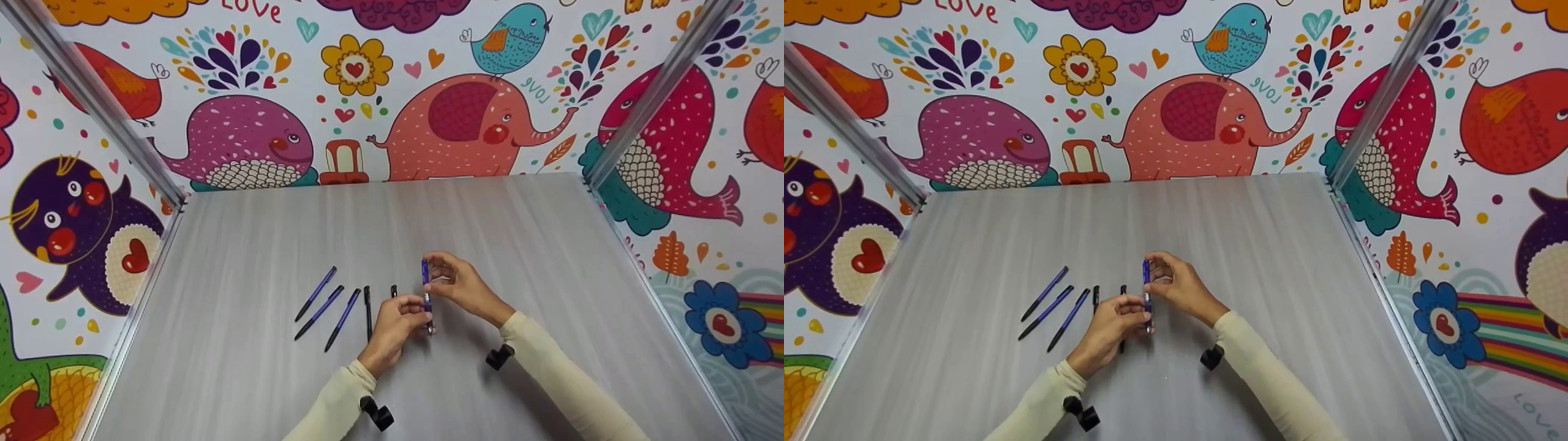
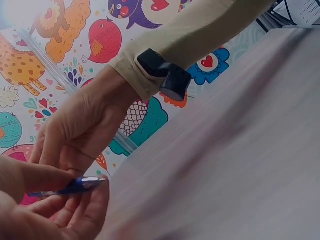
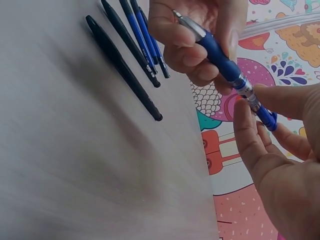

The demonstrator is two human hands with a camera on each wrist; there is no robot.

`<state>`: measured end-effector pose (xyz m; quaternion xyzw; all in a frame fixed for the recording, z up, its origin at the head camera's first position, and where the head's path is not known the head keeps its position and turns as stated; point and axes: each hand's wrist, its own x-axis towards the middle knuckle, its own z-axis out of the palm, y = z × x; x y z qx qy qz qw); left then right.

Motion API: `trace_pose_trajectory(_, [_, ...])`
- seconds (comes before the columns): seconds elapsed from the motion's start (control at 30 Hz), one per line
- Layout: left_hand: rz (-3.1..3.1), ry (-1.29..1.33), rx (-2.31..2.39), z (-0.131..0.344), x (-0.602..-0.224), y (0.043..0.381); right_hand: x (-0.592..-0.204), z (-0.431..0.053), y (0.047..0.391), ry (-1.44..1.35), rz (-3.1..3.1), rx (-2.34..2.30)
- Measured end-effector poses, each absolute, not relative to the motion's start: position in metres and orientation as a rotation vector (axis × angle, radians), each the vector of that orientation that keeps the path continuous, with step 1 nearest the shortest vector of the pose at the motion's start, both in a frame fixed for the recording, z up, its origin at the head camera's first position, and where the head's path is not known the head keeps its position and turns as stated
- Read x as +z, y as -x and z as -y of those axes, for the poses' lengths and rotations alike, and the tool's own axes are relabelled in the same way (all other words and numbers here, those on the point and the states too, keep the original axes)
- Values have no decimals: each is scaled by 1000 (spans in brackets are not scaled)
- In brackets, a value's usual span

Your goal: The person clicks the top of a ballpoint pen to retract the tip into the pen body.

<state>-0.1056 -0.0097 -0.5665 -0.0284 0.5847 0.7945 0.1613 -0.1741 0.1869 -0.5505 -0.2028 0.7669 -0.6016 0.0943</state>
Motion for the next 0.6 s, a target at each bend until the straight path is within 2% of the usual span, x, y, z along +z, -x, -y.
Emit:
trace_pose_trajectory(0.33, [-1812,54,2219,11,-576,108,-557,-180,178,602,-2336,-1722])
trace_pose_trajectory(0.6, [-2400,-99,1900,12,-585,112,-567,-177,183,576,-2364,-1703])
